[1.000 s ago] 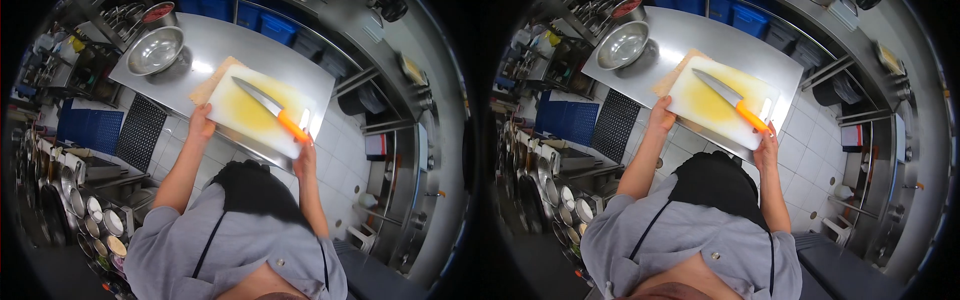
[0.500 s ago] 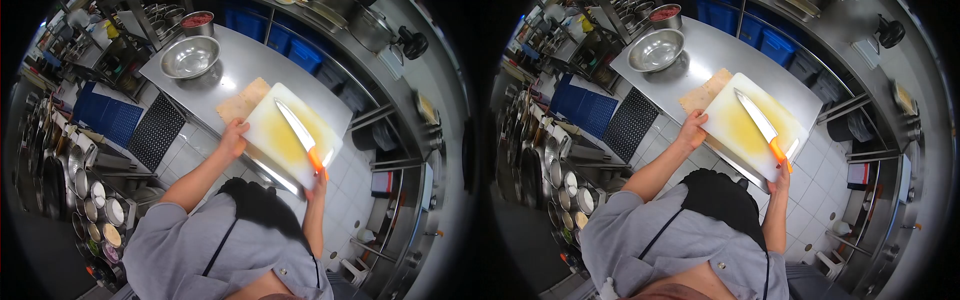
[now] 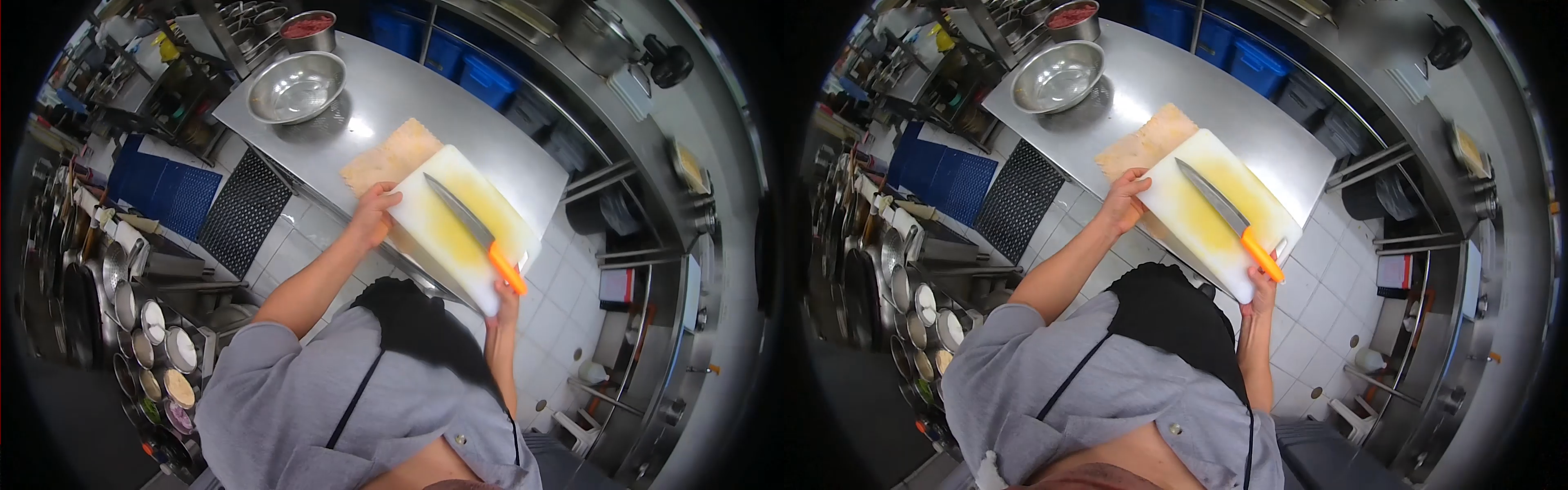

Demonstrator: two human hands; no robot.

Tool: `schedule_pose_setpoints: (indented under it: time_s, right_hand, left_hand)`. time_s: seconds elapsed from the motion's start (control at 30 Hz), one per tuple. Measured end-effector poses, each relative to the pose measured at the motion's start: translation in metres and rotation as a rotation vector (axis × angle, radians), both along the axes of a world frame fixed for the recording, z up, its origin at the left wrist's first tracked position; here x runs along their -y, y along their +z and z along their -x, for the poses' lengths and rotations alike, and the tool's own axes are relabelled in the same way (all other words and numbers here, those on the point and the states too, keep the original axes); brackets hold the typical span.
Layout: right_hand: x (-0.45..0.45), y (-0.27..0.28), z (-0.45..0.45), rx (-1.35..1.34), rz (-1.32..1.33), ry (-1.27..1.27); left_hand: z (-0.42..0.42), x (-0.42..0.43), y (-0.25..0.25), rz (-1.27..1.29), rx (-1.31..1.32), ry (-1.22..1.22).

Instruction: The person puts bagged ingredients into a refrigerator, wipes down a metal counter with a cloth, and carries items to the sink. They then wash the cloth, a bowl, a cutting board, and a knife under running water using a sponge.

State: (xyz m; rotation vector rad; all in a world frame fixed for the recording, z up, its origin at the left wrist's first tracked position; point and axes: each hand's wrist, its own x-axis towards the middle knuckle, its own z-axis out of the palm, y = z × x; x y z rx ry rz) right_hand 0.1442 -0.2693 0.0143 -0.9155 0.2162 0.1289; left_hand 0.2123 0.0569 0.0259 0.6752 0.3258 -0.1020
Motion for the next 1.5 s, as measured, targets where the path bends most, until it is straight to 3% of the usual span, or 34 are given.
schedule_pose_setpoints:
  time_s: [0.17, 0.3, 0.37, 0.47, 0.57, 0.63, 0.7, 0.77, 0.8, 0.83, 0.9, 1.03, 1.2, 1.37, 1.47, 1.5]
  right_hand:
    - [0.001, 0.004, 0.003, -0.002, -0.044, -0.042]
    - [0.009, -0.002, 0.004, 0.003, -0.054, -0.063]
    - [0.012, -0.005, 0.004, -0.024, -0.039, -0.109]
    - [0.013, -0.003, 0.002, -0.009, -0.052, -0.143]
    - [0.011, 0.002, 0.003, 0.001, -0.072, -0.162]
    - [0.014, -0.001, 0.0, 0.024, -0.068, -0.159]
    - [0.016, -0.001, 0.0, 0.004, -0.095, -0.175]
    - [0.011, 0.005, 0.002, 0.036, -0.119, -0.179]
    - [0.009, 0.007, -0.002, 0.058, -0.129, -0.169]
    - [0.009, 0.007, -0.002, 0.047, -0.129, -0.169]
    - [0.008, 0.004, -0.003, 0.019, -0.131, -0.149]
    - [0.005, 0.0, -0.011, -0.025, -0.079, -0.148]
    - [-0.011, 0.011, -0.034, -0.147, 0.051, -0.276]
    - [0.003, 0.022, -0.046, -0.28, 0.508, -0.166]
    - [0.026, 0.052, -0.037, -0.319, 0.749, -0.003]
    - [0.04, 0.053, -0.038, -0.336, 0.938, 0.089]
  left_hand:
    - [-0.032, -0.039, -0.001, -0.161, -0.045, 0.082]
    - [-0.088, -0.118, 0.009, -0.229, -0.131, 0.666]
    - [-0.106, -0.149, 0.016, -0.389, -0.302, 0.658]
    - [-0.11, -0.155, -0.003, -1.286, -0.179, 0.282]
    - [-0.061, -0.087, 0.004, -2.085, 0.387, 0.316]
    - [-0.054, -0.066, 0.003, -2.27, 0.45, 0.171]
    - [-0.061, -0.066, -0.016, -2.13, 0.198, -0.17]
    - [-0.069, -0.085, -0.028, -1.518, 0.104, -0.089]
    - [-0.079, -0.1, -0.033, -1.09, 0.175, -0.007]
    - [-0.079, -0.099, -0.019, -0.657, 0.213, 0.066]
    - [-0.068, -0.086, 0.033, -0.194, 0.371, 0.068]
    - [-0.058, -0.068, 0.077, -0.061, 0.439, 0.035]
    - [-0.051, -0.054, 0.064, 0.117, 0.381, -0.029]
    - [-0.024, -0.039, 0.032, 0.172, 0.252, -0.054]
    - [0.001, -0.022, 0.039, 0.145, 0.162, -0.02]
    - [0.01, -0.016, 0.046, 0.15, 0.14, 0.004]
